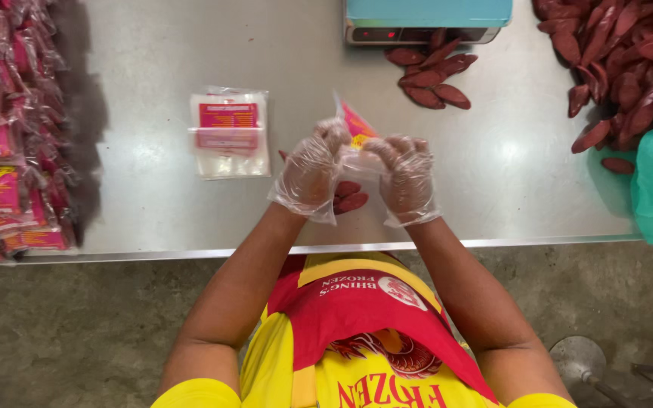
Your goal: The person places red meat pieces into clear plastic bags on a stainless steel table. They arrange the meat inside the bags and seal them, stacking the finished packages to the left. The person wears gloves and a red apron with a yellow shirt.
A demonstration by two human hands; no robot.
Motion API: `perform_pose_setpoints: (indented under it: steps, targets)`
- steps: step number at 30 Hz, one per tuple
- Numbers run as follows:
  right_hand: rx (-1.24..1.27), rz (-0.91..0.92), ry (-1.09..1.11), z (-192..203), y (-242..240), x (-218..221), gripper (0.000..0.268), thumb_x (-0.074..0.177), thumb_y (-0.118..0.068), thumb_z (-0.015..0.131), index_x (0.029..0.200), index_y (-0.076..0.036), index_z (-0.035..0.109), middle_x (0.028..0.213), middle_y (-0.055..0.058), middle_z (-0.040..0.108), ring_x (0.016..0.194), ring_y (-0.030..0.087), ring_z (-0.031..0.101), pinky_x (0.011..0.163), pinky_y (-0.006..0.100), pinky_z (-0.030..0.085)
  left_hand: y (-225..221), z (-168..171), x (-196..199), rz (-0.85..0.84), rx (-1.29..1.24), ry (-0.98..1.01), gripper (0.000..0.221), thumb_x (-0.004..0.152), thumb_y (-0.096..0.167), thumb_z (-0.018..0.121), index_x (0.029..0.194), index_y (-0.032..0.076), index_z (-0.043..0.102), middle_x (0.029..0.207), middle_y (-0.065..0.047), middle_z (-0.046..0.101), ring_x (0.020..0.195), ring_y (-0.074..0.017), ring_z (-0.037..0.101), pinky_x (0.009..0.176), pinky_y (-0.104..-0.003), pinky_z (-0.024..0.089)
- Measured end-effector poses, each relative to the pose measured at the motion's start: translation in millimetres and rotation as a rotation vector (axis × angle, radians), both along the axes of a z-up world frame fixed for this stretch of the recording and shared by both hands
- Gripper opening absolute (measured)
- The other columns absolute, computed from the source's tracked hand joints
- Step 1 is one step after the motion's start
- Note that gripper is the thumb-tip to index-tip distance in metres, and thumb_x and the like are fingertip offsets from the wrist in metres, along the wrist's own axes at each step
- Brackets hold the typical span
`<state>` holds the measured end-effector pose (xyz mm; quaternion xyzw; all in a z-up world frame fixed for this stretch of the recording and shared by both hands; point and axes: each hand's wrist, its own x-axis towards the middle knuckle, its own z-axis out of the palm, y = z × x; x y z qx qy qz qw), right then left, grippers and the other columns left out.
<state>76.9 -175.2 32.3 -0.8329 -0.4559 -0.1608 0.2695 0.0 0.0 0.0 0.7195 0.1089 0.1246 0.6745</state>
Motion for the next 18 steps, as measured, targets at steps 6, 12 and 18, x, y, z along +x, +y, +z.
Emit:
perform_pose_setpoints:
  steps: [6, 12, 18]
  targets:
    - [-0.032, 0.025, 0.332, -37, -45, 32, 0.031, 0.087, 0.008, 0.063, 0.107, -0.014, 0.072, 0.084, 0.016, 0.067, 0.084, 0.033, 0.065, 0.074, 0.047, 0.053, -16, -9, -13, -0.173, 1.172, -0.129, 0.027, 0.089, 0.040, 0.070, 0.097, 0.014, 0.066, 0.106, -0.010, 0.064, 0.110, -0.0333, 0.065, 0.094, -0.045, 0.052]
    - [-0.349, -0.120, -0.168, -80, -119, 41, 0.029, 0.089, 0.002, 0.066, 0.116, -0.003, 0.077, 0.087, 0.018, 0.066, 0.081, 0.035, 0.065, 0.067, 0.046, 0.052, -71, -15, -55, -0.364, 1.020, 0.547, 0.054, 0.083, 0.033, 0.073, 0.124, 0.000, 0.062, 0.116, -0.019, 0.065, 0.102, -0.0343, 0.065, 0.091, -0.045, 0.051]
    - [-0.201, 0.089, 0.360, -116, -141, 15, 0.032, 0.086, 0.006, 0.068, 0.115, -0.007, 0.073, 0.096, 0.015, 0.067, 0.087, 0.032, 0.066, 0.075, 0.044, 0.056, -99, -80, -66, -0.187, 1.204, 0.333, 0.034, 0.094, 0.017, 0.067, 0.123, 0.000, 0.065, 0.114, -0.019, 0.065, 0.106, -0.0335, 0.065, 0.095, -0.043, 0.053]
